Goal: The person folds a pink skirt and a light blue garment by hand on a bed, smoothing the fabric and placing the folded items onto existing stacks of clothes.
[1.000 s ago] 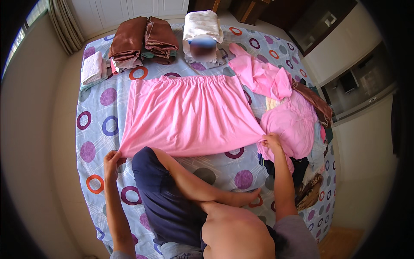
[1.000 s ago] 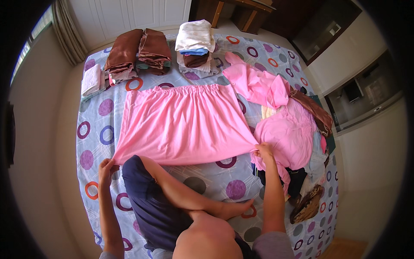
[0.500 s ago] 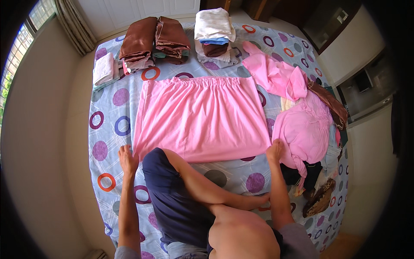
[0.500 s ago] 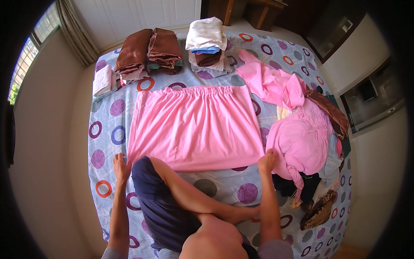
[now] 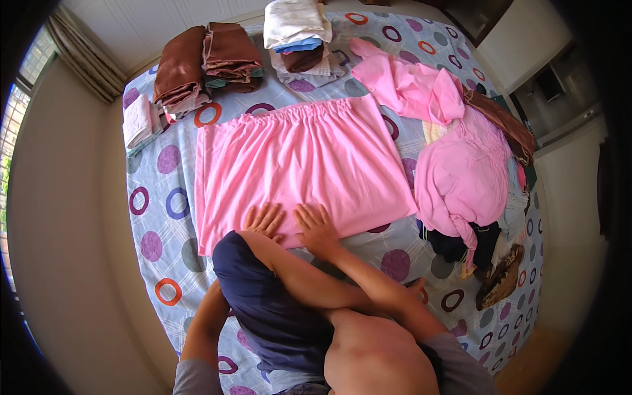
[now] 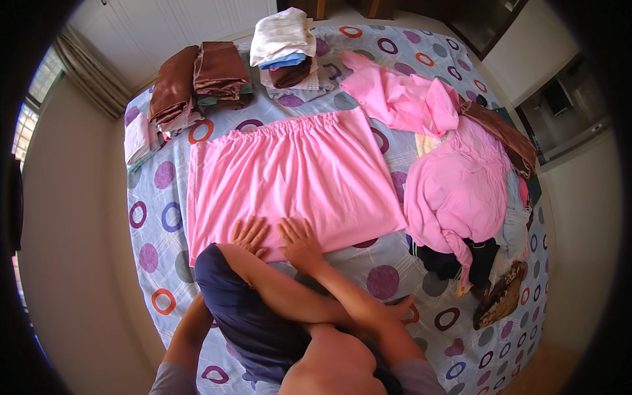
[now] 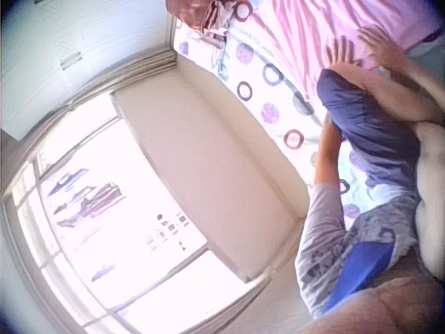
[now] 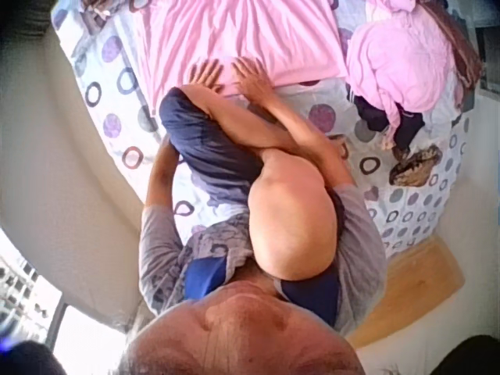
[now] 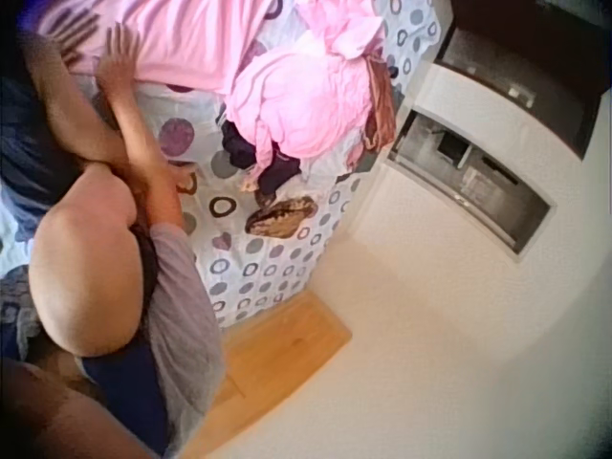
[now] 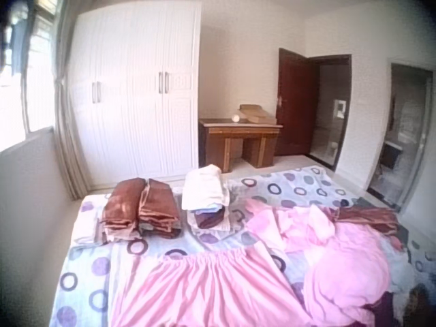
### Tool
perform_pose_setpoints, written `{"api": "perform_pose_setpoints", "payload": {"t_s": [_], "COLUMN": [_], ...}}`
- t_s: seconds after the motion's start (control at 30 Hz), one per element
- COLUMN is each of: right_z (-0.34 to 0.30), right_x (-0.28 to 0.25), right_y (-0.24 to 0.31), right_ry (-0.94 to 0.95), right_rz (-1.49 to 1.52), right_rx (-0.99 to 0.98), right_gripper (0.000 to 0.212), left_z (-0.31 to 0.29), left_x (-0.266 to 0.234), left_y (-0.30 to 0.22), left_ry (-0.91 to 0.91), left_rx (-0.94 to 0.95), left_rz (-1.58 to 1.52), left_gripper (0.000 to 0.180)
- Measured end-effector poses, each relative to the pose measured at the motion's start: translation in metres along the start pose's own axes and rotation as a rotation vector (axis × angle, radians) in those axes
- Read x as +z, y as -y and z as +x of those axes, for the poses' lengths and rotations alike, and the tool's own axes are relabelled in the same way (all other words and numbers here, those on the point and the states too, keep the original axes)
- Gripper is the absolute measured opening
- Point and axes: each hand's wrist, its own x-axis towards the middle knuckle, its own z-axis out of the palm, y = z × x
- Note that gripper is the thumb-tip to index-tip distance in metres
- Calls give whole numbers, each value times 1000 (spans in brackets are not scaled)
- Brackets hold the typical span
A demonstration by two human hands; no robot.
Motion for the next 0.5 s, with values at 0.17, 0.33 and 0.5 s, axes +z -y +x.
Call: {"api": "perform_pose_setpoints", "payload": {"t_s": [0.17,0.33,0.5], "right_z": [-37,-78,-72], "right_x": [-33,-57,-67], "right_y": [-78,-151,-174], "right_ry": [-4,-119,-186], "right_rz": [-142,-306,-337], "right_rx": [356,556,614], "right_gripper": [56,50,46], "left_z": [-17,-61,-75], "left_x": [-13,11,11], "left_y": [3,49,81], "left_ry": [-131,-147,-119], "left_rx": [-197,-333,-316], "left_rz": [13,225,115], "left_gripper": [58,52,53]}}
